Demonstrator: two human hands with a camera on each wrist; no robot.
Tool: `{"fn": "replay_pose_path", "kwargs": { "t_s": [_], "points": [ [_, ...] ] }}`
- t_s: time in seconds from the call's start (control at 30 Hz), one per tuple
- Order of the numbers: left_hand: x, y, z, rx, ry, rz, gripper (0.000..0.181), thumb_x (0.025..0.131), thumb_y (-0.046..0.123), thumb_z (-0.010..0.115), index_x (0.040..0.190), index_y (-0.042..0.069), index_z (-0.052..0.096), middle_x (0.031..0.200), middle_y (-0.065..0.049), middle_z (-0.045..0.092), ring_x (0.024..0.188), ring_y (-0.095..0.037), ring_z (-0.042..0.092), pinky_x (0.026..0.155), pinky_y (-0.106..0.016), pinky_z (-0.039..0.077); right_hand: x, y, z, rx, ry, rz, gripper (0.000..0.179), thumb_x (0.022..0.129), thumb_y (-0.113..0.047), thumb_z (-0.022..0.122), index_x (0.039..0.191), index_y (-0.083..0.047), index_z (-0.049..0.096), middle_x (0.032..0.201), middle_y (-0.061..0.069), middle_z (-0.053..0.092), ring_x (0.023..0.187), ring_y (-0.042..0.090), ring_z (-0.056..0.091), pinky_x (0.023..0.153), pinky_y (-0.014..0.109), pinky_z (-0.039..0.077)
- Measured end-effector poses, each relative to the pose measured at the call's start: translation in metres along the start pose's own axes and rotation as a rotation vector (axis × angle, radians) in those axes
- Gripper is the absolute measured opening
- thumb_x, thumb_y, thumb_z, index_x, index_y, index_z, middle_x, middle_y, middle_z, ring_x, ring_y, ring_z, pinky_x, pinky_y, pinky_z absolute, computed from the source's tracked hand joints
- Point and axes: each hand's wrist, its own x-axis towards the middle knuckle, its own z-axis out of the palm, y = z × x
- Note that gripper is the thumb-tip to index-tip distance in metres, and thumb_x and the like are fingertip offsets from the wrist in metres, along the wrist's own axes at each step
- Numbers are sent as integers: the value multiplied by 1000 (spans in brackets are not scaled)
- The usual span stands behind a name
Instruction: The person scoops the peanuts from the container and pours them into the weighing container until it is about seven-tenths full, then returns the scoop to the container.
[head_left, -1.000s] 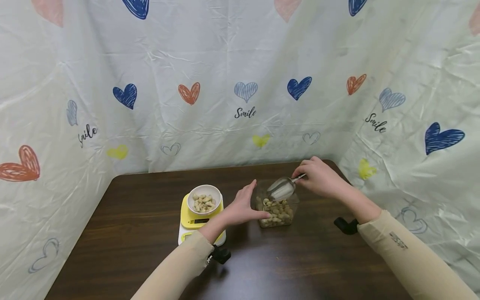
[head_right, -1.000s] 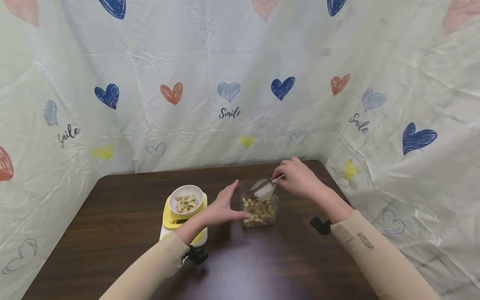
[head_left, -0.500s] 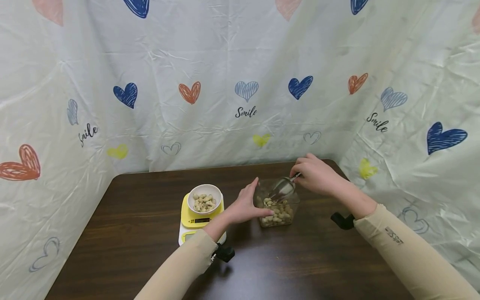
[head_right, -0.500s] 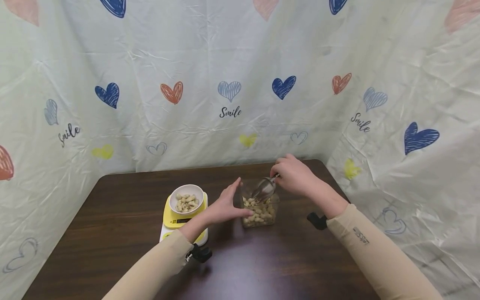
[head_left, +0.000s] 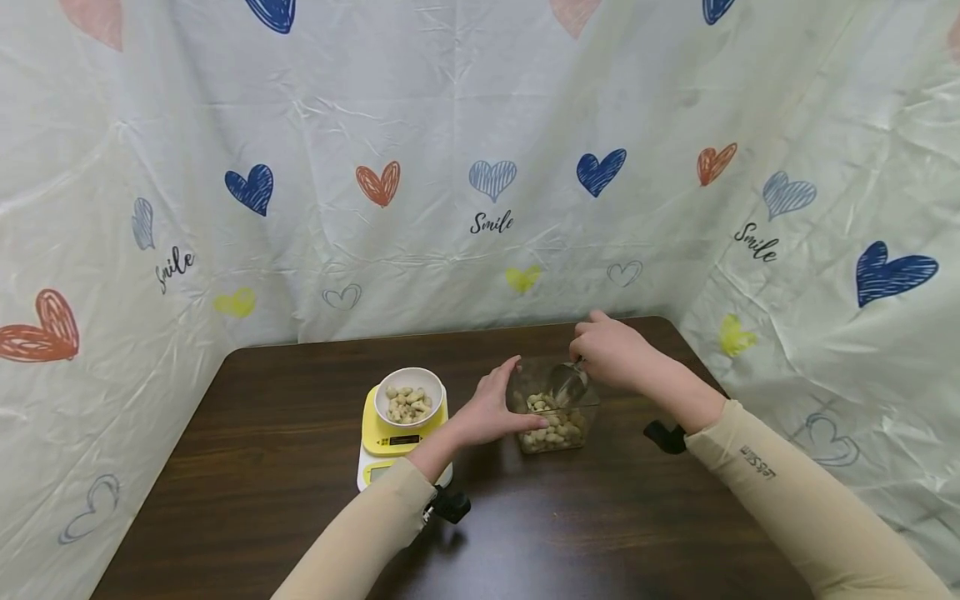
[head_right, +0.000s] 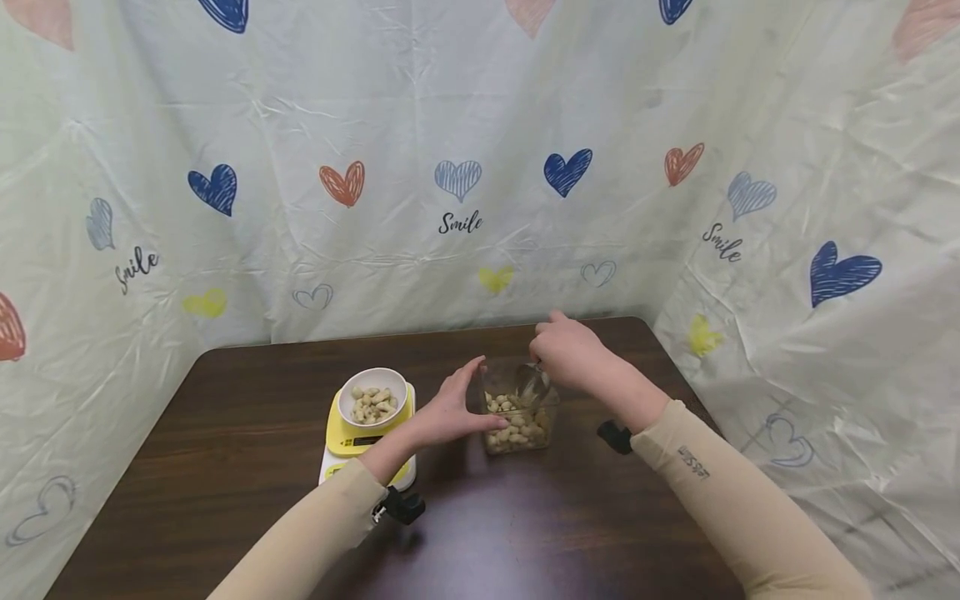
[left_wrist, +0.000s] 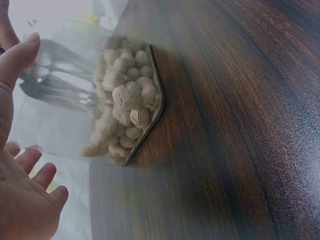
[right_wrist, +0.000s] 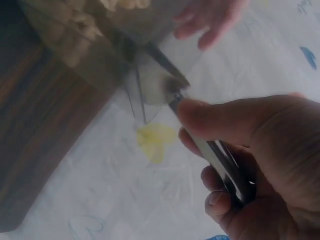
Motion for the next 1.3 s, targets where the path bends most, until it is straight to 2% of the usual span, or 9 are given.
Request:
{"fn": "replay_pose_path", "kwargs": {
  "t_s": [0.1, 0.37, 0.53, 0.7, 0.93, 1.13, 1.3],
  "points": [
    [0, 1, 0, -6, -4, -2, 111, 83, 54, 82, 165, 26, 14, 160, -1, 34, 151, -34, 20, 113, -55, 32, 2, -1, 1, -18, -7, -4, 19, 89, 4, 71, 93, -12, 81, 90, 3, 64, 81, 23, 45, 73, 37, 44],
    [1, 1, 0, 19, -13, -6, 113, 80, 60, 82, 164, 27, 14, 159, -1, 34, 151, -32, 20, 113, -52, 33, 1, -1, 0, 82, -65, -9, 18, 87, 3, 72, 92, -12, 81, 90, 1, 69, 86, 25, 55, 81, 43, 46],
    [1, 0, 0, 19, -11, -11, 113, 80, 61, 81, 164, 28, 14, 161, -3, 32, 152, -32, 19, 114, -53, 32, -3, 2, 6, 116, -29, 2, 16, 89, 0, 72, 95, -11, 81, 91, 2, 70, 84, 23, 57, 83, 44, 44],
    [1, -2, 1, 24, -6, -23, 114, 79, 62, 81, 164, 29, 13, 161, -2, 32, 152, -30, 19, 113, -53, 33, -13, 6, 18, 153, -20, 42, 8, 91, -9, 77, 98, -11, 81, 94, 2, 71, 86, 22, 62, 87, 48, 43],
    [1, -2, 0, 21, -8, -18, 113, 80, 60, 81, 164, 27, 14, 161, -3, 32, 151, -32, 21, 113, -54, 33, -23, 5, 30, 235, 15, 68, 8, 90, -11, 79, 98, -13, 81, 94, -2, 68, 86, 20, 61, 87, 48, 45],
    [1, -1, 1, 9, -15, -12, 109, 82, 54, 82, 164, 26, 15, 160, -2, 33, 151, -34, 21, 113, -55, 33, -23, -4, 31, 236, 51, 60, 8, 90, -10, 80, 97, -13, 80, 94, -1, 66, 86, 21, 57, 83, 45, 43],
    [2, -2, 1, 19, -12, -7, 109, 83, 53, 82, 164, 25, 16, 158, 0, 35, 150, -32, 23, 113, -54, 33, -23, 0, 34, 261, 60, 78, 8, 90, -11, 79, 98, -14, 80, 95, -2, 66, 87, 21, 58, 87, 47, 43]
  ]
}}
